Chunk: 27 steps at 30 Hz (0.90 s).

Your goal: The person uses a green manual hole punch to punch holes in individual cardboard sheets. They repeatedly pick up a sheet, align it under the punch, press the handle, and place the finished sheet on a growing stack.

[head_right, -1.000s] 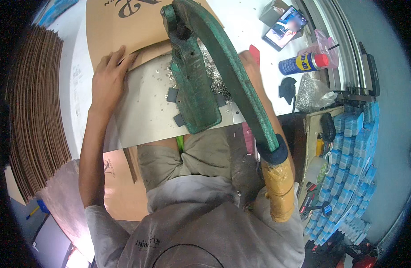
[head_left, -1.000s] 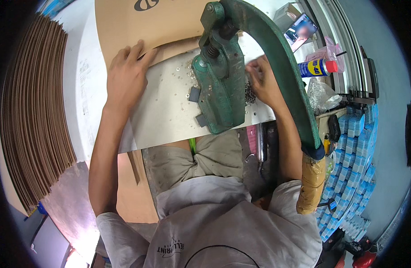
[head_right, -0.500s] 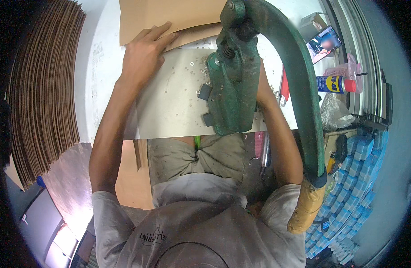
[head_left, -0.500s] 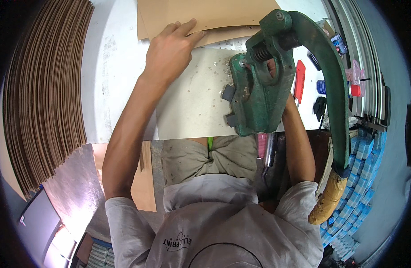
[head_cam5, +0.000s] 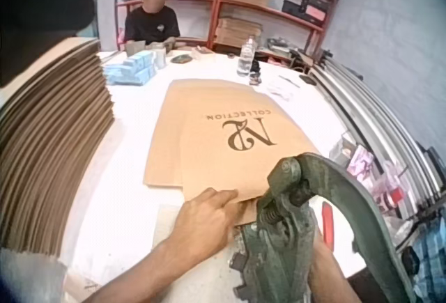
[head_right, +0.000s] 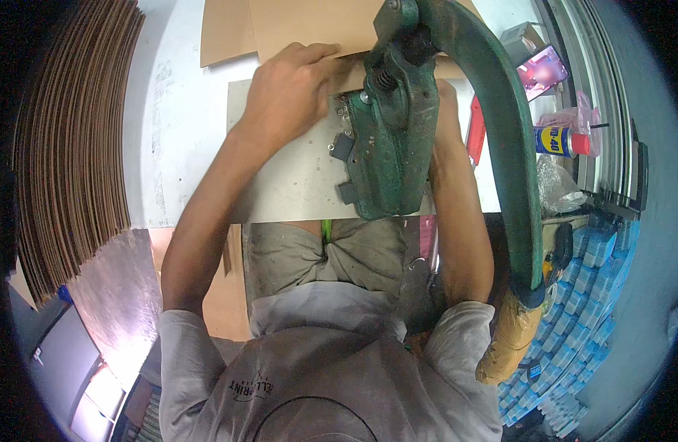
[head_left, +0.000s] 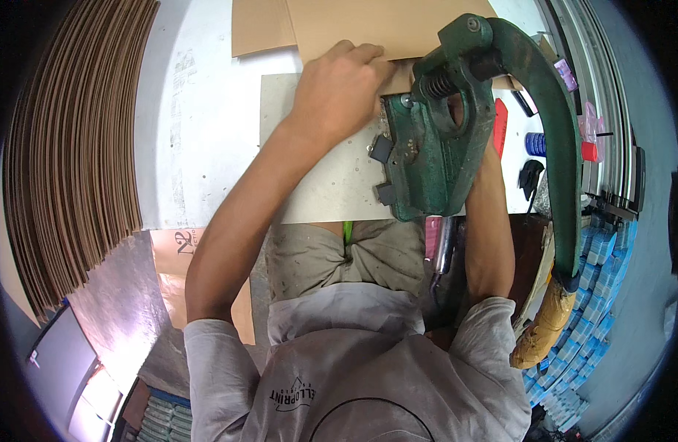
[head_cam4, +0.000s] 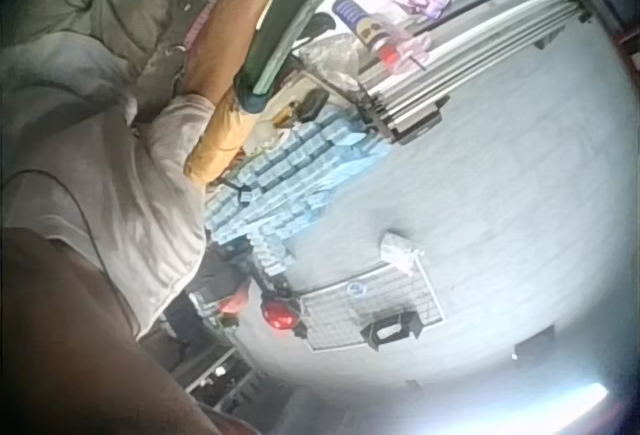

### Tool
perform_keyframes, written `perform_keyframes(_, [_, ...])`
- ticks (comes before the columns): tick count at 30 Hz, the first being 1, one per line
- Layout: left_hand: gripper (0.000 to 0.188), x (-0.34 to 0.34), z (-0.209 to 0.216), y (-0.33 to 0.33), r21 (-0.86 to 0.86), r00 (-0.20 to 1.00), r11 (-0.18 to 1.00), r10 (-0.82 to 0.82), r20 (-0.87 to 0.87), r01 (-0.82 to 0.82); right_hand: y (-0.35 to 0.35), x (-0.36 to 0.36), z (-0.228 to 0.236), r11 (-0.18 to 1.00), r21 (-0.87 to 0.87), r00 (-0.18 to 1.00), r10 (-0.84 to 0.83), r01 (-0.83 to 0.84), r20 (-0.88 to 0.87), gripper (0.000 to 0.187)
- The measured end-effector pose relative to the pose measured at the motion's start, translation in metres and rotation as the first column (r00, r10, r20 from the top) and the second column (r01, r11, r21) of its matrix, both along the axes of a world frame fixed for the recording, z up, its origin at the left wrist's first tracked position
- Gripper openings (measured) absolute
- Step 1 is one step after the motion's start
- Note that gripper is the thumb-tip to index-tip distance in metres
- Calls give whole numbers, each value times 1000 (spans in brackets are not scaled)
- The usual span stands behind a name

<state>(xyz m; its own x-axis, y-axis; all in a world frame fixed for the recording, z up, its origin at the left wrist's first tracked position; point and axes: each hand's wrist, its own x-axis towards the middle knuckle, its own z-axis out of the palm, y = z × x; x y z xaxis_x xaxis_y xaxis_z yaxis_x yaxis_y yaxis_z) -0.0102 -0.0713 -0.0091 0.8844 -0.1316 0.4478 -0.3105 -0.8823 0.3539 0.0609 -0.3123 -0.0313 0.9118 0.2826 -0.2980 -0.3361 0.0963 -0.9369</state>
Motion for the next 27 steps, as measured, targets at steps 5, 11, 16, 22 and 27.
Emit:
perform_keyframes(5, [29,-14,-5,-17,-195,999,979,-50,20,53,8,-28,22,985,-99,989,-146,144,-9,20])
perform_keyframes(11, [29,-14,-3,-26,-133,999,991,-19,-49,12,-27,-26,58,814,-559,984,178,-156,-16,21])
perform_keyframes(16, [31,-15,0,-21,-96,999,995,-1,-51,-4,-35,-90,204,734,-621,590,380,277,713,33])
perform_keyframes(22, [32,-17,-6,-29,-89,1000,996,-11,-16,10,-9,-154,159,328,-938,125,932,112,340,58])
perform_keyframes(27, [27,-10,-4,-7,100,1000,995,10,7,-10,-28,-153,206,738,-653,417,655,-172,630,79])
